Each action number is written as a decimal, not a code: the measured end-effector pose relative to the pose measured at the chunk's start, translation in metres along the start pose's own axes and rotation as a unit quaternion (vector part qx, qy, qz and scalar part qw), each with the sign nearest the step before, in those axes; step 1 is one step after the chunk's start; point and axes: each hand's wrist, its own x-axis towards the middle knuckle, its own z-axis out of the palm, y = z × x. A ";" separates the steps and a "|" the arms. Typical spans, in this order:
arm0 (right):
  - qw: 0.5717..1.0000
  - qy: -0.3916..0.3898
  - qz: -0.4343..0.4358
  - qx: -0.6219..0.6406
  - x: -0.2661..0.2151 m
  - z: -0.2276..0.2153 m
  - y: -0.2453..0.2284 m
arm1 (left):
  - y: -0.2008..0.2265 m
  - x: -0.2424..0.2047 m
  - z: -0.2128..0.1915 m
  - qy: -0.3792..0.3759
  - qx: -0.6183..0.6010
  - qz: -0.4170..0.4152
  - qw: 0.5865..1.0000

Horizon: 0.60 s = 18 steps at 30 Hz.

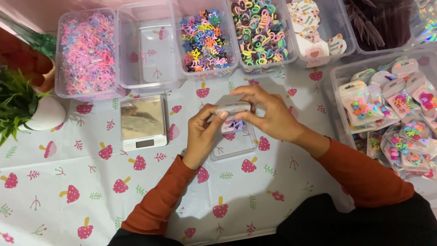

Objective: Packing small colorful hair accessories into plastic bags by picking them from bins and weighing them on a digital scale.

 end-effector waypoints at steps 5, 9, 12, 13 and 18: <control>0.996 0.058 0.017 0.061 -0.003 0.001 0.016 | -0.005 0.000 0.001 0.005 -0.001 0.003 1.000; 0.999 0.044 -0.001 0.028 -0.003 0.000 0.007 | 0.001 -0.001 0.001 -0.005 0.041 0.023 0.999; 0.999 0.013 0.000 0.031 -0.001 0.000 0.002 | 0.000 -0.001 0.001 -0.014 0.047 0.029 0.998; 0.999 0.006 -0.003 0.036 0.000 0.000 0.003 | 0.000 -0.001 0.001 -0.018 0.051 0.032 0.998; 0.999 -0.010 0.000 0.052 -0.002 0.004 0.004 | -0.002 -0.002 -0.001 -0.023 0.054 0.038 0.998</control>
